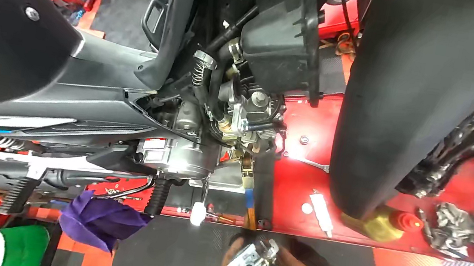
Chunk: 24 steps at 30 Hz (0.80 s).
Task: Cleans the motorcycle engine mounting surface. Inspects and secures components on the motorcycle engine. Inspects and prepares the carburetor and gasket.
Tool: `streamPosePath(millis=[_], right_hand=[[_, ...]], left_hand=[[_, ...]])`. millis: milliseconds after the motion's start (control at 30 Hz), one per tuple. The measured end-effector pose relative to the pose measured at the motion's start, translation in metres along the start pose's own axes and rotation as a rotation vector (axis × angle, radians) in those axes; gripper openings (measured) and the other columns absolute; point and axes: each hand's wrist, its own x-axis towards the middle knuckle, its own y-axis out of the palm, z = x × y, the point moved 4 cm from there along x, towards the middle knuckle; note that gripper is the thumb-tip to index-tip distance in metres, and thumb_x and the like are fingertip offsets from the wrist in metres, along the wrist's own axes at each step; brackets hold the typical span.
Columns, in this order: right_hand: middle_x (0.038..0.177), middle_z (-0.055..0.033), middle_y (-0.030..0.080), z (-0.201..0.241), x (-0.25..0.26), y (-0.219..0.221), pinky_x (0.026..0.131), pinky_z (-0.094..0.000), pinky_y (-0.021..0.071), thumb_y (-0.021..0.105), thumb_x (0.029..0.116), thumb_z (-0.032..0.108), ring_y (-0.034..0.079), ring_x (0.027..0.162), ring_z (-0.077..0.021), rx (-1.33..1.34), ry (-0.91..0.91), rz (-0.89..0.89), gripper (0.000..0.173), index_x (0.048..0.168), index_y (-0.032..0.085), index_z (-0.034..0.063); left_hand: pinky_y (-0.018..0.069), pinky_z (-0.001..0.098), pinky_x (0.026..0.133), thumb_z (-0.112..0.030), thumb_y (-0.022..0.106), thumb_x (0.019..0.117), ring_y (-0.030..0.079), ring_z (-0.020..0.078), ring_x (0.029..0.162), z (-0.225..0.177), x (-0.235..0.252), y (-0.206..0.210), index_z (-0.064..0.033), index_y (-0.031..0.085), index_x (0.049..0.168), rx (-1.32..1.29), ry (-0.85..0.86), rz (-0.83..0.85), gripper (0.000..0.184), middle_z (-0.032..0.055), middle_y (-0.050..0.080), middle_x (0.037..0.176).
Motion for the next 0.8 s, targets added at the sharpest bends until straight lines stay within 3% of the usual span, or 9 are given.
streamPosePath(millis=[133,233,400,433,500,567,633,700,800], right_hand=[[0.154,-0.0091,0.047,0.020,-0.040,0.007,0.110,-0.0389,0.0529,0.089,0.0776,0.039,0.056,0.134,-0.0169,0.117,-0.133,-0.236,0.122,0.161,0.007,0.0024],[0.163,-0.0103,0.034,0.020,-0.064,-0.008,0.119,-0.0349,0.0416,0.090,0.0718,0.048,0.042,0.145,-0.0153,0.010,-0.254,-0.354,0.131,0.161,0.008,-0.0005],[0.155,-0.0029,0.044,0.021,-0.084,-0.025,0.117,-0.0358,0.0431,0.091,0.0712,0.045,0.047,0.139,-0.0150,0.054,-0.368,-0.382,0.118,0.159,0.022,0.0069],[0.150,-0.0012,0.049,0.027,-0.084,-0.026,0.115,-0.0338,0.0450,0.092,0.0705,0.041,0.050,0.135,-0.0133,0.106,-0.366,-0.422,0.113,0.155,0.025,0.0059],[0.137,0.0004,0.058,0.041,-0.080,-0.026,0.107,-0.0291,0.0525,0.095,0.0640,0.028,0.060,0.124,-0.0104,0.241,-0.261,-0.561,0.110,0.146,0.026,0.0031],[0.137,-0.0051,0.058,0.014,-0.080,-0.041,0.102,-0.0330,0.0571,0.093,0.0664,0.017,0.063,0.122,-0.0154,0.234,-0.135,-0.626,0.113,0.152,0.021,0.0003],[0.137,-0.0062,0.060,-0.028,-0.071,-0.062,0.099,-0.0352,0.0590,0.092,0.0669,0.014,0.064,0.120,-0.0169,0.120,-0.031,-0.694,0.112,0.156,0.023,0.0045],[0.132,-0.0080,0.063,-0.063,-0.049,-0.083,0.095,-0.0372,0.0614,0.093,0.0650,0.010,0.067,0.115,-0.0189,0.040,-0.010,-0.763,0.109,0.154,0.029,0.0064],[0.131,-0.0101,0.062,-0.105,-0.008,-0.114,0.091,-0.0379,0.0622,0.095,0.0613,0.018,0.067,0.112,-0.0186,-0.154,0.150,-0.880,0.109,0.151,0.035,0.0081]], left_hand=[[0.0507,0.0476,0.109,-0.029,0.078,0.0903,0.058,0.0319,0.130,0.004,0.008,0.047,0.0093,0.013,0.154,0.253,0.170,0.181,0.099,0.0264,0.054,0.143],[0.0478,0.0477,0.112,-0.020,0.087,0.0788,0.057,0.0308,0.131,0.000,0.009,0.081,0.0091,0.021,0.152,0.367,0.287,0.307,0.103,0.0242,0.058,0.139],[0.0352,0.0563,0.120,-0.048,0.094,0.0657,0.045,0.0371,0.142,0.012,0.020,0.084,-0.0079,0.037,0.151,0.642,0.442,0.443,0.110,0.0217,0.053,0.147],[0.0361,0.0557,0.119,-0.057,0.092,0.0651,0.045,0.0357,0.142,0.015,0.027,0.076,-0.0113,0.041,0.150,0.732,0.475,0.477,0.109,0.0190,0.052,0.150],[0.0398,0.0527,0.118,-0.068,0.082,0.0713,0.048,0.0322,0.142,0.027,0.048,0.044,-0.0085,0.049,0.147,0.888,0.505,0.502,0.102,0.0174,0.053,0.150],[0.0495,0.0485,0.111,-0.061,0.070,0.0883,0.056,0.0289,0.134,0.054,0.078,-0.005,-0.0032,0.056,0.142,1.019,0.494,0.404,0.081,0.0186,0.058,0.145],[0.0575,0.0436,0.101,-0.039,0.061,0.1017,0.065,0.0251,0.122,0.088,0.110,-0.041,-0.0059,0.065,0.132,1.281,0.529,0.352,0.045,0.0161,0.064,0.135],[0.0543,0.0463,0.103,-0.020,0.056,0.1022,0.063,0.0295,0.124,0.117,0.141,-0.048,-0.0104,0.068,0.129,1.621,0.365,0.521,0.031,0.0153,0.062,0.138],[0.0510,0.0538,0.103,0.003,0.050,0.0988,0.052,0.0400,0.134,0.143,0.175,-0.039,-0.0034,0.060,0.136,1.970,-0.090,0.808,0.039,0.0191,0.048,0.152]])
